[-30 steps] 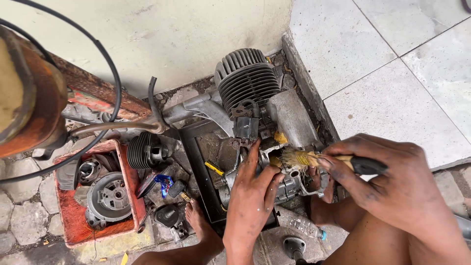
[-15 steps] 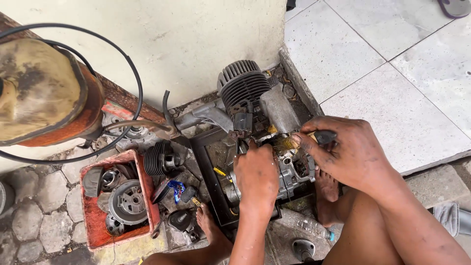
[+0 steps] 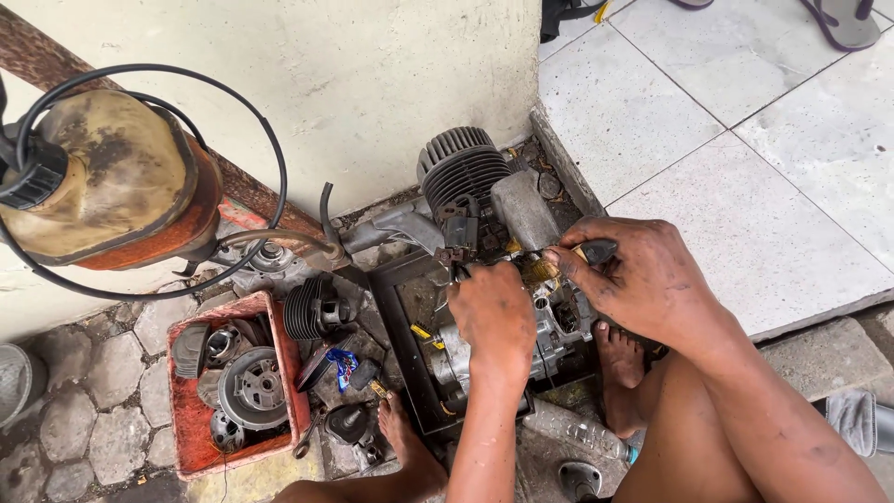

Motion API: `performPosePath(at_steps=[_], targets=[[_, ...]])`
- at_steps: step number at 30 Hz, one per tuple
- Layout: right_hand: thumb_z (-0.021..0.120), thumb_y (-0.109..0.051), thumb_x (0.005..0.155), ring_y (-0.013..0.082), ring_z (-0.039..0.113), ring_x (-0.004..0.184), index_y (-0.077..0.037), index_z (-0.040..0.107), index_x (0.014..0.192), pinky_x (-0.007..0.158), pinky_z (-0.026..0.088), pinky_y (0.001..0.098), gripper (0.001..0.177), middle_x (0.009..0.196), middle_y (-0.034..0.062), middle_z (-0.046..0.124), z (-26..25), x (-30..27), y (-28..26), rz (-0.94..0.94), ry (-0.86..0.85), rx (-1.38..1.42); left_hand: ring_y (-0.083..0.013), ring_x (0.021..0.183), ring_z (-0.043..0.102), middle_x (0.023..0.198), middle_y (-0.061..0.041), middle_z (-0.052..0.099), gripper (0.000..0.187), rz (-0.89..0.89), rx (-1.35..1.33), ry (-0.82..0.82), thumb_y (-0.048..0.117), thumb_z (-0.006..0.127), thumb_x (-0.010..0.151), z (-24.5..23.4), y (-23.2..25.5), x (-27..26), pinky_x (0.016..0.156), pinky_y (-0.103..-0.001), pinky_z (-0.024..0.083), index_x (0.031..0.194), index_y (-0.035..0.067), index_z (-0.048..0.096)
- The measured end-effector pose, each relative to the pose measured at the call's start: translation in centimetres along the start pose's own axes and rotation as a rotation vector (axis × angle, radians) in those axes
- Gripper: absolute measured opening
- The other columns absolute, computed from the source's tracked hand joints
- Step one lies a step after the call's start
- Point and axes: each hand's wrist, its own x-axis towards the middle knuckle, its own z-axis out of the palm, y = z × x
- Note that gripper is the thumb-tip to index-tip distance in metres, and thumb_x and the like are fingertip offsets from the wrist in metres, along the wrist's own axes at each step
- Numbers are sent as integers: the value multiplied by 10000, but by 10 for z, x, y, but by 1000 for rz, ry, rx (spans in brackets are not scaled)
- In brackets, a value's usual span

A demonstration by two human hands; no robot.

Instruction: The person sits on the floor and uses a brush to scrub and clean the exterior of a disassembled engine block. They focus on removing grime from the cylinder head and surrounding metal surfaces, occasionally adjusting their grip on the engine.

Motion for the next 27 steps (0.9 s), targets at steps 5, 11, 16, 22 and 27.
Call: performPosePath(at_steps=[5, 11, 16, 22, 27], targets=[[683, -189, 961, 415, 784, 839, -32, 744, 1035, 694, 657, 490, 184, 984, 207, 791, -9, 4, -15, 168, -128, 115, -355, 935, 763, 1070, -238, 740, 200, 34, -67, 1, 60, 651, 963, -8, 2, -5, 1061, -530, 478, 1100, 17, 789], [690, -194, 957, 385, 797, 777, -22, 746, 1032, 715, 663, 502, 195, 1009, 213, 791, -5, 2, -18, 166, -149, 127, -436, 825, 769, 957, -325, 745, 280, 338, -363, -73, 59, 681, 939, -44, -42, -28, 872, -557, 604, 1205, -28, 685], [699, -137, 938, 351, 802, 785, -9, 766, 1037, 724, 647, 444, 175, 969, 206, 800, 10, 2, -25, 147, -242, 121, -527, 887, 722, 955, -273, 733, 652, 473, -482, -116, 94, 725, 881, -30, -81, -22, 835, -607, 579, 1408, 138, 343], [695, -94, 931, 341, 805, 774, -6, 783, 1050, 707, 653, 433, 173, 956, 211, 802, 46, -5, -14, 47, -305, 94, -474, 810, 746, 909, -231, 778, 714, 591, -561, 89, 149, 772, 842, -6, -99, -4, 787, -614, 598, 1476, 73, 452], [669, -131, 947, 313, 820, 663, -19, 788, 1108, 689, 669, 419, 229, 976, 215, 823, 20, -12, -38, 206, -378, 90, -430, 850, 747, 962, -87, 808, 741, 553, -503, 133, 331, 791, 814, 20, -106, 9, 777, -602, 595, 1483, 250, 483]])
